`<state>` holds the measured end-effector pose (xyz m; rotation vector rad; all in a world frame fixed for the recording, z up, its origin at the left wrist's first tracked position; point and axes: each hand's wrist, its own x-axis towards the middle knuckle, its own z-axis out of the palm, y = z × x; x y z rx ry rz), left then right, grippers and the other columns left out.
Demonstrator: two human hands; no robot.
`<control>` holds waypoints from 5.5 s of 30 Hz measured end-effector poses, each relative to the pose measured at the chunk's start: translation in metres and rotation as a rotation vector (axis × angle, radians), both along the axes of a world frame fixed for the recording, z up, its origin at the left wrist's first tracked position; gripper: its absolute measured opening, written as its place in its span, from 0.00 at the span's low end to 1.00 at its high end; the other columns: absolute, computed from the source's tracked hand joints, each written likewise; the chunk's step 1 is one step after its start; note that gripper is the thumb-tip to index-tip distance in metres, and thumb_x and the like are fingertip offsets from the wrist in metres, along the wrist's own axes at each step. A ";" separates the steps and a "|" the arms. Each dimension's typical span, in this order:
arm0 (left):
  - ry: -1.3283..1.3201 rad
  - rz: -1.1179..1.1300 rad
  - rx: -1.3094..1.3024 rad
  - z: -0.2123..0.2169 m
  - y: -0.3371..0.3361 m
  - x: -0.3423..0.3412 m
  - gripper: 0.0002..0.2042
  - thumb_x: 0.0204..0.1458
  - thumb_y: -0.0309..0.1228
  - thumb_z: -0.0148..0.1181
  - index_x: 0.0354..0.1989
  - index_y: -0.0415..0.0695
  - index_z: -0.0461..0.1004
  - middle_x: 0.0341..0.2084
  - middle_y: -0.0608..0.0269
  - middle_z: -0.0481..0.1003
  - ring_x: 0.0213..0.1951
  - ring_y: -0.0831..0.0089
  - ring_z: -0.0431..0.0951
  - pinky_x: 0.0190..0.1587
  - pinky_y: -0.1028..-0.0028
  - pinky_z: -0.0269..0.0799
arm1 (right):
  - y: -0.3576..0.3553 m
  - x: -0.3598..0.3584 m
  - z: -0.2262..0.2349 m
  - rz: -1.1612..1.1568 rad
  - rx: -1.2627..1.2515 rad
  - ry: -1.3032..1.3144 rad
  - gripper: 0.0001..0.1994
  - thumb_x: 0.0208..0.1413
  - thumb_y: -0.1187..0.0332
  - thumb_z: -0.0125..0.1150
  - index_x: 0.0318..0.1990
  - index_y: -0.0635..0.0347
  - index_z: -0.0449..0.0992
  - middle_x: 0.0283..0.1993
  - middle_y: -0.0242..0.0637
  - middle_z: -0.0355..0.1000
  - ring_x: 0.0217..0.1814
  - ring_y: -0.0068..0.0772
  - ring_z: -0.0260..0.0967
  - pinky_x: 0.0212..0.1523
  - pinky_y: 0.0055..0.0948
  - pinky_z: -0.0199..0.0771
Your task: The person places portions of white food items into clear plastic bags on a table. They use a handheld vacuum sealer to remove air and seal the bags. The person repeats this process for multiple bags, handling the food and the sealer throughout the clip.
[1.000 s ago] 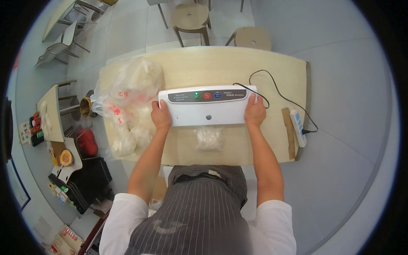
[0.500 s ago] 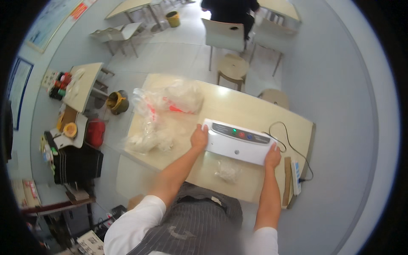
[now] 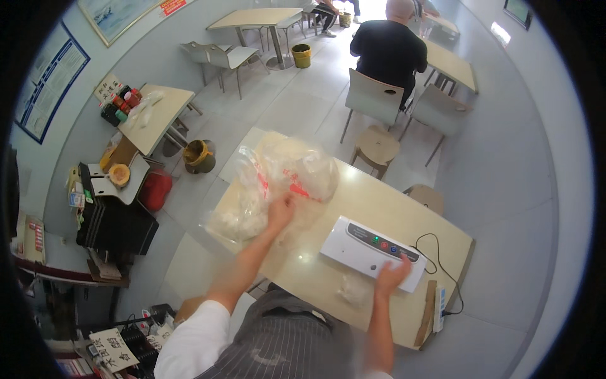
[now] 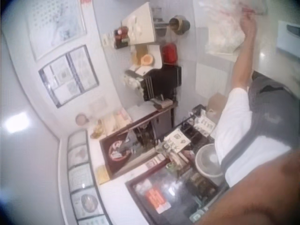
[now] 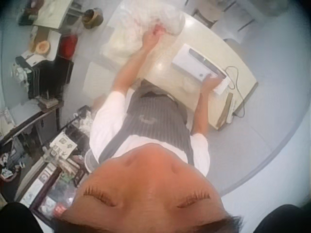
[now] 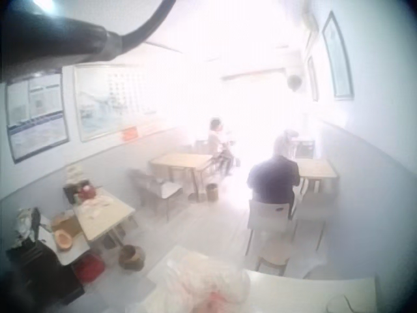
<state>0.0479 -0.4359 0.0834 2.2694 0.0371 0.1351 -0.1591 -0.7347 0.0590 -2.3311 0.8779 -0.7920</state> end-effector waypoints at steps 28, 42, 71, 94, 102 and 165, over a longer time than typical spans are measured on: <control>0.468 -0.645 -1.055 0.155 0.029 0.198 0.08 0.55 0.23 0.47 0.42 0.43 0.60 0.24 0.65 0.67 0.20 0.80 0.59 0.28 0.78 0.60 | 0.057 0.240 0.165 0.309 0.835 -0.447 0.18 0.51 0.79 0.49 0.51 0.62 0.68 0.36 0.36 0.74 0.32 0.18 0.67 0.25 0.20 0.68; 0.234 -0.737 -0.370 0.114 0.064 0.183 0.11 0.50 0.29 0.56 0.42 0.42 0.69 0.32 0.65 0.73 0.35 0.77 0.72 0.38 0.75 0.67 | 0.070 0.224 0.115 0.273 0.839 -0.205 0.18 0.47 0.79 0.51 0.49 0.62 0.71 0.42 0.36 0.76 0.36 0.20 0.70 0.31 0.20 0.70; -0.166 -0.453 0.237 0.050 0.113 0.098 0.08 0.43 0.26 0.63 0.32 0.39 0.74 0.24 0.58 0.73 0.33 0.63 0.74 0.39 0.66 0.70 | 0.239 0.211 0.032 0.414 0.365 -0.162 0.05 0.45 0.83 0.52 0.27 0.63 0.70 0.30 0.36 0.67 0.32 0.28 0.66 0.35 0.25 0.67; 0.406 -0.758 -0.242 -0.002 0.140 0.070 0.10 0.47 0.24 0.57 0.39 0.39 0.74 0.31 0.65 0.75 0.30 0.78 0.73 0.35 0.78 0.69 | 0.062 0.051 0.094 0.153 0.727 -0.492 0.10 0.43 0.85 0.42 0.23 0.57 0.67 0.24 0.23 0.60 0.29 0.15 0.56 0.30 0.16 0.56; 0.282 -0.536 -0.297 0.002 0.140 0.031 0.04 0.50 0.22 0.52 0.32 0.39 0.72 0.25 0.67 0.72 0.28 0.81 0.70 0.33 0.80 0.66 | -0.139 -0.081 0.114 -0.569 0.299 -0.692 0.10 0.47 0.83 0.46 0.34 0.63 0.74 0.30 0.31 0.71 0.31 0.21 0.66 0.37 0.20 0.68; 0.383 -0.783 0.108 -0.049 0.090 -0.154 0.10 0.46 0.23 0.56 0.39 0.39 0.73 0.34 0.51 0.74 0.32 0.62 0.77 0.36 0.69 0.73 | 0.009 -0.162 -0.087 -0.343 0.413 0.043 0.16 0.46 0.80 0.54 0.45 0.62 0.70 0.40 0.38 0.71 0.38 0.30 0.70 0.39 0.26 0.70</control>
